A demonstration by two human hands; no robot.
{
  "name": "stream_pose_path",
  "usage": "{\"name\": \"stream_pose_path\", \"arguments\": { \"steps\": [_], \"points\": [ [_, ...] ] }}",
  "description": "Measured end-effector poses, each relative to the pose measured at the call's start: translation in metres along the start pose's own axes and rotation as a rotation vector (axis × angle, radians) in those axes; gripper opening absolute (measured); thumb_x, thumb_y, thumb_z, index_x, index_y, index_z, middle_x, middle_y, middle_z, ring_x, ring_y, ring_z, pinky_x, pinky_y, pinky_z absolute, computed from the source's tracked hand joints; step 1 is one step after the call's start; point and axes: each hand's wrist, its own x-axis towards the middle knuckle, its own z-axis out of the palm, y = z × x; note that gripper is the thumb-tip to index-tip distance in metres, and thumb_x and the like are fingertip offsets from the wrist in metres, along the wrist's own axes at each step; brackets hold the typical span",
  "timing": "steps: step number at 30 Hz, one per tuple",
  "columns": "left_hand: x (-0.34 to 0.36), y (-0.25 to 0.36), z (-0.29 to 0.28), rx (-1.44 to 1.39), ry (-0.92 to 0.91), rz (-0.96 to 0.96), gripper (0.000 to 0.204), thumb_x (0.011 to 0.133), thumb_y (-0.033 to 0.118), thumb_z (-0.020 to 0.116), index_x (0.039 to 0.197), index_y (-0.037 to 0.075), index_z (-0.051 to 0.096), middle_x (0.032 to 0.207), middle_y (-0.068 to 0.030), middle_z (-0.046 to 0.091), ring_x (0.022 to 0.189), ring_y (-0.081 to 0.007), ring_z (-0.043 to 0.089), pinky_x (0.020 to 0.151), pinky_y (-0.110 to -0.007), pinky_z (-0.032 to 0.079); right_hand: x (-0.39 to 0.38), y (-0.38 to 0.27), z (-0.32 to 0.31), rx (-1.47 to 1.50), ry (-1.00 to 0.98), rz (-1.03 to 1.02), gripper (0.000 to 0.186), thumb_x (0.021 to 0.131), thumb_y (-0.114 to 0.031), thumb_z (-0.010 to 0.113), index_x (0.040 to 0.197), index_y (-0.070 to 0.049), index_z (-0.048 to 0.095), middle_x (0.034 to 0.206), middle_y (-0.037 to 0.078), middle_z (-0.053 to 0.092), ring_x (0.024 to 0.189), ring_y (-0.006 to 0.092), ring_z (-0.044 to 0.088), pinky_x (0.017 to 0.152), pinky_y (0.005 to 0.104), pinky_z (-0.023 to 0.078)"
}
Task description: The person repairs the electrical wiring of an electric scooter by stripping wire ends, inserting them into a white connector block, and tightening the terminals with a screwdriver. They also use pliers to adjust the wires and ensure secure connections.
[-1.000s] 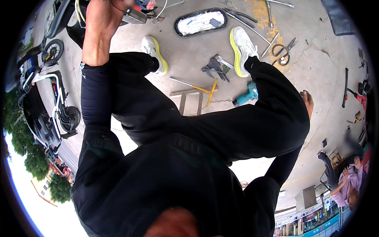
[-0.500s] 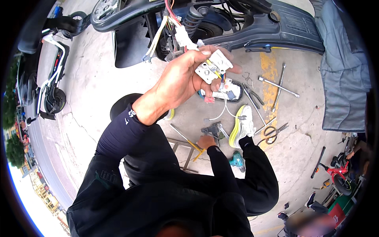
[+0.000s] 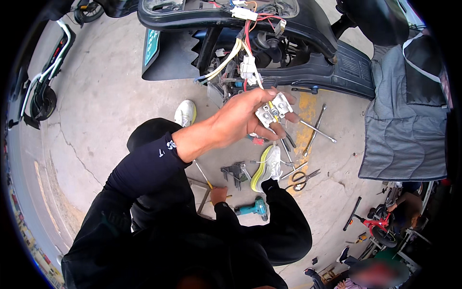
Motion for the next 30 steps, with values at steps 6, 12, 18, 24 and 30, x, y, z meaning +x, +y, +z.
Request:
{"name": "stream_pose_path", "arguments": {
  "steps": [6,12,18,24,30],
  "points": [
    [0.004,0.0,-0.003,0.094,0.014,-0.017,0.056,0.105,0.046,0.032,0.127,0.0,0.056,0.114,-0.0168,0.067,0.087,-0.0209,0.068,0.081,-0.033,0.059,-0.007,0.001,-0.063,0.143,0.087,-0.12,0.015,0.086,-0.017,0.057,0.089,-0.01,0.07,0.08,0.009,0.072,0.074,0.0274,0.071,0.08,0.0518,0.048],
    [0.013,0.002,0.003,0.022,-0.049,0.047,0.046,0.101,0.029,0.033,0.128,0.0,0.057,0.114,-0.0153,0.065,0.088,-0.0203,0.065,0.083,-0.036,0.058,-0.051,0.061,-0.238,0.143,0.018,-0.439,0.027,0.085,-0.026,0.06,0.091,0.0,0.066,0.087,0.021,0.068,0.084,0.039,0.067,0.072,0.044,0.054],
    [0.014,-0.005,-0.01,-0.036,-0.029,0.081,0.045,0.099,0.026,0.037,0.128,0.0,0.058,0.112,-0.0134,0.066,0.088,-0.02,0.064,0.085,-0.036,0.057,-0.258,0.152,-0.411,1.655,-0.038,0.439,0.089,0.097,-0.073,0.025,0.11,0.007,0.062,0.062,-0.006,0.029,0.053,0.007,0.024,0.049,0.023,0.02],
    [0.014,-0.008,-0.004,-0.072,-0.036,0.069,0.045,0.096,0.022,0.036,0.129,-0.001,0.058,0.109,-0.0123,0.065,0.089,-0.018,0.064,0.087,-0.035,0.056,-0.422,0.114,-0.429,1.512,0.737,0.24,0.094,0.08,-0.054,0.078,0.133,0.016,0.043,0.065,-0.003,0.037,0.055,0.0061,0.036,0.051,0.0226,0.026],
    [0.022,-0.012,-0.012,-0.042,-0.058,0.161,0.043,0.096,0.019,0.036,0.126,-0.003,0.058,0.109,-0.0131,0.064,0.086,-0.016,0.062,0.083,-0.034,0.057,-0.383,0.087,-0.478,0.245,0.925,0.247,0.032,0.089,-0.008,0.067,0.12,0.001,0.064,0.073,0.014,0.057,0.06,0.0234,0.052,0.063,0.0336,0.046]
  ]
}}
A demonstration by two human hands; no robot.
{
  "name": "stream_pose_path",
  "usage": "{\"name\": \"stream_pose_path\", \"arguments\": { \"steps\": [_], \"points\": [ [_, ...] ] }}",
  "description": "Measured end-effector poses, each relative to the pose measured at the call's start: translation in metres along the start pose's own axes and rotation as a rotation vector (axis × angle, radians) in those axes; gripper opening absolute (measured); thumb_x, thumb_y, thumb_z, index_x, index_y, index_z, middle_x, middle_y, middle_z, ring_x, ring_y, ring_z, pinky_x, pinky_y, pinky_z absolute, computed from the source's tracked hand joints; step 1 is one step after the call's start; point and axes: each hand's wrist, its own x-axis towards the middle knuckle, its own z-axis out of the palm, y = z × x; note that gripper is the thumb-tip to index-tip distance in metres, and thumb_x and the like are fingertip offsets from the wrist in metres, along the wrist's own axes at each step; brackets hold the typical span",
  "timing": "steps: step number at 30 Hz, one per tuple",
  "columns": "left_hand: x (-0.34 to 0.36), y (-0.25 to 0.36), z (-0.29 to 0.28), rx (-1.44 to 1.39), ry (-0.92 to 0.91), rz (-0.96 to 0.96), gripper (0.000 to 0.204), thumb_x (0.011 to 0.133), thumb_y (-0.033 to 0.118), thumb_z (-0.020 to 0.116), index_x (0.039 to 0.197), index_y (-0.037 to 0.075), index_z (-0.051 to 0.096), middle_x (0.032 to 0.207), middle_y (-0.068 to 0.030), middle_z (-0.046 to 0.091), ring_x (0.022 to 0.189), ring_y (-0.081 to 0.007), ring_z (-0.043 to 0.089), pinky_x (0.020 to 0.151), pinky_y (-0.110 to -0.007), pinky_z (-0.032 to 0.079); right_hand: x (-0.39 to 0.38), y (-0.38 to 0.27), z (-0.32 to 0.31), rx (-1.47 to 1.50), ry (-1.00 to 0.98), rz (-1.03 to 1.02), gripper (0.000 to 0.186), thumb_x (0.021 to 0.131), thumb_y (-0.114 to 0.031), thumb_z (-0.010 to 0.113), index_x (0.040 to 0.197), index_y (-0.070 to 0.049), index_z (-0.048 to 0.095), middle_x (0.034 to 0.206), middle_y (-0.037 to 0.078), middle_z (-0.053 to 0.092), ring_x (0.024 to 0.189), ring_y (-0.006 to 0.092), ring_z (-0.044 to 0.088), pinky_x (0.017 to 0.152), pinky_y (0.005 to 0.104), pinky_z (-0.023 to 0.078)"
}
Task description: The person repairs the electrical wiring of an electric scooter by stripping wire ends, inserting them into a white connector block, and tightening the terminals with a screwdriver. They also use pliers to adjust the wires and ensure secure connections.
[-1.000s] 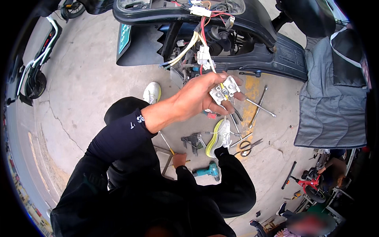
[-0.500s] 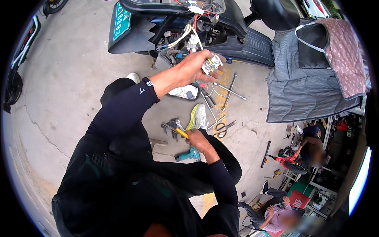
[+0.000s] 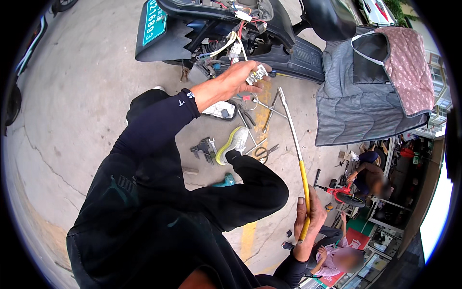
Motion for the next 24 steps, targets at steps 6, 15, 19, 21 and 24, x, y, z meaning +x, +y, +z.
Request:
{"name": "stream_pose_path", "arguments": {
  "steps": [6,15,19,21,24],
  "points": [
    [-0.001,0.002,0.005,0.007,0.01,0.014,0.043,0.099,0.027,0.042,0.127,-0.002,0.056,0.108,-0.0098,0.063,0.086,-0.0159,0.059,0.083,-0.034,0.056,0.051,-0.012,-0.005,-0.126,-0.097,-0.192,0.037,0.083,-0.004,0.07,0.12,0.0,0.064,0.071,0.015,0.056,0.063,0.0296,0.051,0.062,0.0399,0.042],
    [-0.005,0.007,0.007,0.007,0.012,0.003,0.043,0.097,0.017,0.034,0.127,-0.002,0.058,0.11,-0.0129,0.065,0.097,-0.019,0.064,0.086,-0.036,0.057,0.067,-0.013,-0.002,-0.163,-0.103,-0.279,0.038,0.082,-0.003,0.072,0.119,0.0,0.063,0.066,0.013,0.052,0.059,0.0289,0.051,0.059,0.039,0.039],
    [-0.006,0.008,0.009,0.003,0.014,0.008,0.043,0.097,0.018,0.034,0.127,-0.003,0.058,0.109,-0.013,0.066,0.1,-0.0193,0.065,0.086,-0.036,0.057,0.071,-0.02,-0.008,-0.245,-0.123,-0.31,0.041,0.081,-0.002,0.071,0.121,0.0,0.062,0.067,0.011,0.051,0.061,0.0273,0.051,0.063,0.0388,0.042],
    [-0.005,0.007,0.007,0.01,0.005,0.007,0.043,0.097,0.018,0.034,0.127,-0.003,0.058,0.11,-0.013,0.066,0.1,-0.0195,0.065,0.086,-0.036,0.057,0.075,-0.028,-0.014,-0.408,-0.123,-0.392,0.045,0.08,-0.002,0.068,0.124,0.0,0.061,0.068,0.009,0.05,0.064,0.0255,0.051,0.068,0.0385,0.044],
    [-0.007,0.007,0.005,0.012,0.01,0.01,0.043,0.097,0.018,0.034,0.126,-0.003,0.058,0.11,-0.0132,0.066,0.101,-0.0198,0.065,0.088,-0.036,0.057,0.078,-0.042,-0.019,-0.724,-0.102,-0.553,0.052,0.078,-0.002,0.064,0.13,-0.001,0.059,0.069,0.006,0.046,0.068,0.0228,0.051,0.074,0.0383,0.046]
  ]
}}
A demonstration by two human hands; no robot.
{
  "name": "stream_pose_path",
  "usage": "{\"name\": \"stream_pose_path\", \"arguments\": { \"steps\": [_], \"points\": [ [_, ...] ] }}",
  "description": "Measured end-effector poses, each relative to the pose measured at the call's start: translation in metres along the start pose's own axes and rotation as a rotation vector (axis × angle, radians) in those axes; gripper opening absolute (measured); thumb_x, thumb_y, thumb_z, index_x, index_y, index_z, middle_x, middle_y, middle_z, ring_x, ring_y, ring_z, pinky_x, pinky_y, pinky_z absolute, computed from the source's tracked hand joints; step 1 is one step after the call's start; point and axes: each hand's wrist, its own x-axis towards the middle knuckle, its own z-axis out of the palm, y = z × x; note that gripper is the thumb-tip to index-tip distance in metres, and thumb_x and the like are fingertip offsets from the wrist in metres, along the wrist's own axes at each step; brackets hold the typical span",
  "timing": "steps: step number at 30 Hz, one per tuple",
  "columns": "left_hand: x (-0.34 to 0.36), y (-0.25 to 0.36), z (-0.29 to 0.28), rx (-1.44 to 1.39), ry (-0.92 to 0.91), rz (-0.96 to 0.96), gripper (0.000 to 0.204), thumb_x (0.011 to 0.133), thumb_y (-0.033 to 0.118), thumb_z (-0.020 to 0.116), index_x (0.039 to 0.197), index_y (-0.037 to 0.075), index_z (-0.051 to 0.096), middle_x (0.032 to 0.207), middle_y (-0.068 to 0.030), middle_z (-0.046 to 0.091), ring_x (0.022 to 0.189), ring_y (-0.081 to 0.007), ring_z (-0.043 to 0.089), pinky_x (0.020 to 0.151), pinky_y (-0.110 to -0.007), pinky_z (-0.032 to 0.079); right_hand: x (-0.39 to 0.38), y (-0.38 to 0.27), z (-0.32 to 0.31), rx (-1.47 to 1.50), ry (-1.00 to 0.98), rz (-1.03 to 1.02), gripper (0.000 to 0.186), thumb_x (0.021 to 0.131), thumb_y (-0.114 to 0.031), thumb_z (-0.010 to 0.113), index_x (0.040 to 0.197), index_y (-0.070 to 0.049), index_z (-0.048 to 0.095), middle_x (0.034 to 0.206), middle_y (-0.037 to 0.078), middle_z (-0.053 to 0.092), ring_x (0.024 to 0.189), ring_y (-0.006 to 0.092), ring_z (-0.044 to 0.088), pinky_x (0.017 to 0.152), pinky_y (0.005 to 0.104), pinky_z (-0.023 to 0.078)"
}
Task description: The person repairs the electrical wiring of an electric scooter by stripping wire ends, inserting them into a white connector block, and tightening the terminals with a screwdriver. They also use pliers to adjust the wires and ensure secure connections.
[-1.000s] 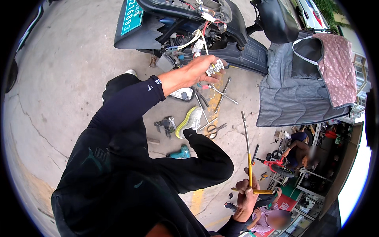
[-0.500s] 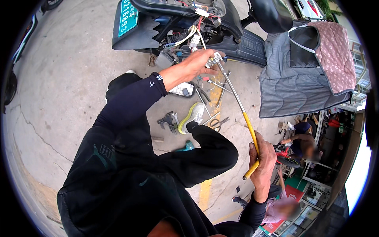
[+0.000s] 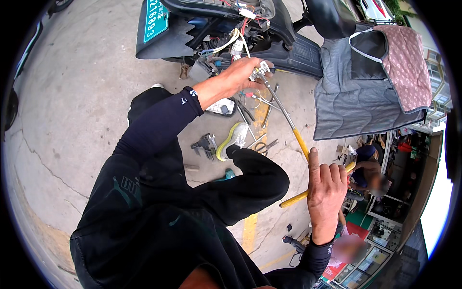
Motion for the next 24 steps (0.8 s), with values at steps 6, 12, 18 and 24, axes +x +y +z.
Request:
{"name": "stream_pose_path", "arguments": {
  "steps": [6,12,18,24],
  "points": [
    [-0.003,0.004,0.002,0.001,-0.002,-0.006,0.043,0.098,0.018,0.034,0.127,-0.003,0.057,0.111,-0.014,0.065,0.105,-0.0203,0.064,0.09,-0.038,0.057,0.008,0.006,-0.013,-0.193,0.019,-0.103,0.054,0.077,-0.003,0.061,0.131,0.0,0.058,0.07,0.004,0.044,0.073,0.0204,0.051,0.085,0.0397,0.048],
    [-0.004,0.0,0.002,0.013,-0.008,0.006,0.043,0.1,0.02,0.033,0.128,-0.003,0.056,0.114,-0.0138,0.064,0.101,-0.0204,0.064,0.09,-0.037,0.057,0.0,0.017,0.01,2.0,-0.21,0.826,0.052,0.099,-0.028,0.06,0.136,0.007,0.048,0.077,0.009,0.058,0.056,0.0171,0.062,0.055,0.0288,0.053],
    [-0.001,-0.002,0.003,-0.082,-0.005,-0.008,0.041,0.1,0.02,0.037,0.129,-0.003,0.055,0.113,-0.0131,0.064,0.095,-0.02,0.064,0.09,-0.037,0.057,0.014,-0.02,0.035,1.382,0.816,0.856,0.056,0.104,-0.044,0.043,0.136,0.001,0.043,0.069,0.011,0.057,0.048,0.0128,0.053,0.047,0.0244,0.047],
    [0.002,-0.006,0.0,-0.105,0.039,0.008,0.04,0.099,0.024,0.042,0.127,-0.001,0.057,0.11,-0.0112,0.064,0.09,-0.0179,0.062,0.089,-0.037,0.056,0.021,-0.015,0.025,1.055,0.986,0.901,0.029,0.103,-0.019,0.055,0.123,0.002,0.054,0.083,0.015,0.068,0.06,0.0096,0.061,0.055,0.0188,0.047]
  ]
}}
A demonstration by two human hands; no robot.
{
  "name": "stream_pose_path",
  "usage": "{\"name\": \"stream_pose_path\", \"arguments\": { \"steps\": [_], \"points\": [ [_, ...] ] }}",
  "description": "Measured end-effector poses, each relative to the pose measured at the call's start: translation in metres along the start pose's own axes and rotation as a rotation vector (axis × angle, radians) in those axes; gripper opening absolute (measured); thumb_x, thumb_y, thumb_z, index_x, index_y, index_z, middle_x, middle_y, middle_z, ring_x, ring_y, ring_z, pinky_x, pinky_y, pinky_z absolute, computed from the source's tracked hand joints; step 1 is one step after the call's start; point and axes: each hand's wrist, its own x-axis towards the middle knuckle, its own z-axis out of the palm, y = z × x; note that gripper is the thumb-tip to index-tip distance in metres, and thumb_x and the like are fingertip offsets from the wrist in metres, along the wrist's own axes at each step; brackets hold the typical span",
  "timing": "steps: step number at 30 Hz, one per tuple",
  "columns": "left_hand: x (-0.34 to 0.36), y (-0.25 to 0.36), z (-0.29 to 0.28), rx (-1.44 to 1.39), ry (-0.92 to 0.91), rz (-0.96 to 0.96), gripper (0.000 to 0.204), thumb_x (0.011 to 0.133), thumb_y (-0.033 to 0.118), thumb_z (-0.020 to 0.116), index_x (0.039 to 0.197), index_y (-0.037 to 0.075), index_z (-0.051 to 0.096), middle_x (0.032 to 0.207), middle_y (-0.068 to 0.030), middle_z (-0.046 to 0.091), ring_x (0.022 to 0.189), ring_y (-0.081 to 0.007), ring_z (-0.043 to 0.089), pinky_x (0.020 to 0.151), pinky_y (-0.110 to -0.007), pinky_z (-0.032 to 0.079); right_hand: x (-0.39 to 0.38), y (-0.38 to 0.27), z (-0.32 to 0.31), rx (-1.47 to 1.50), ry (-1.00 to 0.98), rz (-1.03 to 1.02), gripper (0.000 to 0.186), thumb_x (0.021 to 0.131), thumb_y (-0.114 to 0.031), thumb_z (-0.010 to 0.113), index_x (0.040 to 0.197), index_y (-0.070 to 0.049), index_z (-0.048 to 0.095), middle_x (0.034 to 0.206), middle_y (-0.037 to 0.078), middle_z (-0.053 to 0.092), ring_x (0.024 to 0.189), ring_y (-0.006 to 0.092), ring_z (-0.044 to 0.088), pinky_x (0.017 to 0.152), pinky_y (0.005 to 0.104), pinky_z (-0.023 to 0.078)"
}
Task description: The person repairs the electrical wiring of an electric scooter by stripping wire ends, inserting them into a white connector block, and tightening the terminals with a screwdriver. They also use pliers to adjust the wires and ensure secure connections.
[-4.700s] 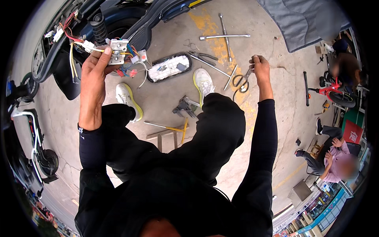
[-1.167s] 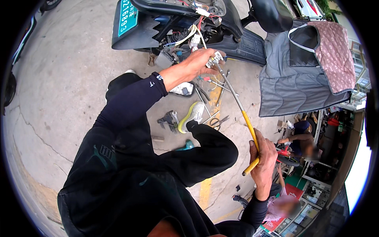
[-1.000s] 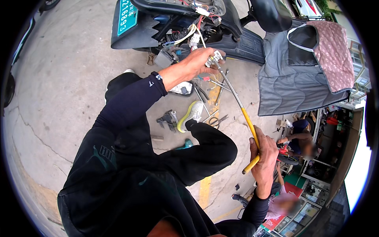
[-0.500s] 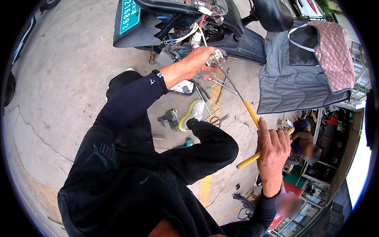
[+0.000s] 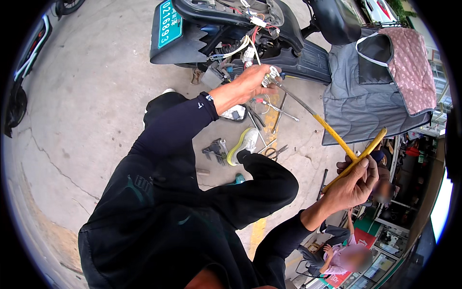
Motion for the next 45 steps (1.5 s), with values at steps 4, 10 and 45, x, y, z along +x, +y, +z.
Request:
{"name": "stream_pose_path", "arguments": {
  "steps": [4,10,45],
  "points": [
    [0.002,-0.001,-0.002,0.014,0.025,-0.066,0.039,0.099,0.026,0.045,0.125,-0.001,0.058,0.107,-0.0106,0.064,0.087,-0.0177,0.062,0.087,-0.037,0.057,0.012,-0.009,-0.042,-0.552,-0.421,-0.255,0.042,0.1,-0.002,0.047,0.141,0.005,0.044,0.12,0.019,0.066,0.105,0.0233,0.067,0.093,0.033,0.051],
    [-0.003,0.003,0.0,-0.006,0.022,-0.063,0.037,0.099,0.026,0.048,0.123,-0.001,0.058,0.104,-0.011,0.064,0.084,-0.0179,0.062,0.084,-0.036,0.058,0.03,-0.024,-0.066,-1.113,-0.728,-0.818,0.046,0.087,-0.002,0.065,0.132,0.001,0.055,0.112,0.014,0.066,0.099,0.0335,0.065,0.088,0.0423,0.053],
    [-0.015,0.007,0.008,-0.058,-0.039,-0.057,0.035,0.1,0.022,0.04,0.122,0.0,0.057,0.107,-0.0108,0.064,0.082,-0.0167,0.061,0.083,-0.035,0.057,0.014,-0.023,-0.042,-0.228,-0.291,0.101,0.044,0.103,-0.012,0.053,0.144,0.0,0.041,0.083,0.013,0.07,0.065,0.0106,0.064,0.058,0.0217,0.048]
  ]
}}
